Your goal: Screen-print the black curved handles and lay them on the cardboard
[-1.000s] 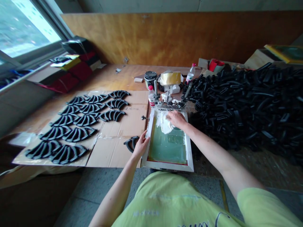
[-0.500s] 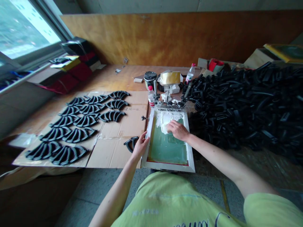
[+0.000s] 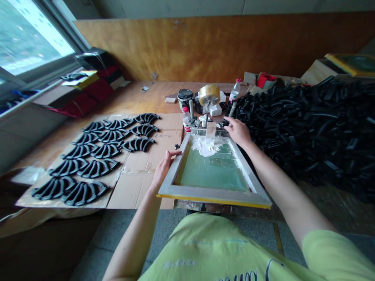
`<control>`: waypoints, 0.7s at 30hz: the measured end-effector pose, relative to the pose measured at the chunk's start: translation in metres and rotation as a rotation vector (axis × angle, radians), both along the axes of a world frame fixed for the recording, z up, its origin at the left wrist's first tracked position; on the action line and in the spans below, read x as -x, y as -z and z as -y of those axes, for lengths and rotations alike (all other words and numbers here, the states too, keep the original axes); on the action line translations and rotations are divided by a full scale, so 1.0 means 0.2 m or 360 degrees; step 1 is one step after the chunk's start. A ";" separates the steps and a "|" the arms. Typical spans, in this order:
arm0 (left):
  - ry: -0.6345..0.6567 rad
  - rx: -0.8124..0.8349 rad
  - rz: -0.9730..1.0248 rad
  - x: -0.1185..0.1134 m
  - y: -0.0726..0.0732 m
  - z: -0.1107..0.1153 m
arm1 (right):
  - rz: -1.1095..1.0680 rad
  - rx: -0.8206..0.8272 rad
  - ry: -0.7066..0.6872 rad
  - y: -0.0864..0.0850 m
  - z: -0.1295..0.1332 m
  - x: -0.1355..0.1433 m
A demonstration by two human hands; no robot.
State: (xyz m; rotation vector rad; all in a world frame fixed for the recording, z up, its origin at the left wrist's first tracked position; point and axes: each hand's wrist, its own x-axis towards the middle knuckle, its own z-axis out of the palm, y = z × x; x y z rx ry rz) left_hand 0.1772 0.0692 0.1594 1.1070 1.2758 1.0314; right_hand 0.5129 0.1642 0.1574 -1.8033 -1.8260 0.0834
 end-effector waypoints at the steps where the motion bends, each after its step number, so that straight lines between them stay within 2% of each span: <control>1: -0.0029 -0.0053 0.0102 -0.02 -0.04 -0.04 | -0.0063 0.0018 0.0131 0.02 0.02 -0.07; 3: -0.0072 -0.0165 0.0307 -0.08 -0.12 -0.13 | -0.0140 0.0154 0.0361 0.11 0.10 -0.17; 5: -0.0085 -0.0230 0.0419 -0.14 -0.17 -0.20 | -0.0150 0.0309 0.0383 0.24 0.20 -0.16; 6: -0.0102 -0.0243 0.0473 -0.17 -0.19 -0.22 | -0.0127 0.0353 0.0264 0.31 0.24 -0.12; 8: -0.0195 -0.0229 0.0557 -0.21 -0.18 -0.22 | -0.0021 0.0367 -0.0109 0.42 0.33 -0.01; 10: -0.0239 -0.0096 0.0581 -0.25 -0.10 -0.16 | 0.0132 0.0341 -0.0369 0.48 0.39 0.10; 12: -0.0062 0.0252 0.0518 -0.29 0.02 -0.04 | 0.0240 0.0272 -0.0355 0.49 0.46 0.20; 15: 0.0244 0.0773 0.0458 -0.33 0.23 0.15 | 0.0309 0.0106 -0.0287 0.43 0.59 0.32; 18: 0.0207 0.0901 0.0557 -0.34 0.37 0.27 | 0.0359 0.0013 -0.0606 0.37 0.73 0.46; 21: 0.0064 0.0860 0.0482 -0.26 0.44 0.30 | 0.0219 0.0035 -0.0977 0.36 0.80 0.51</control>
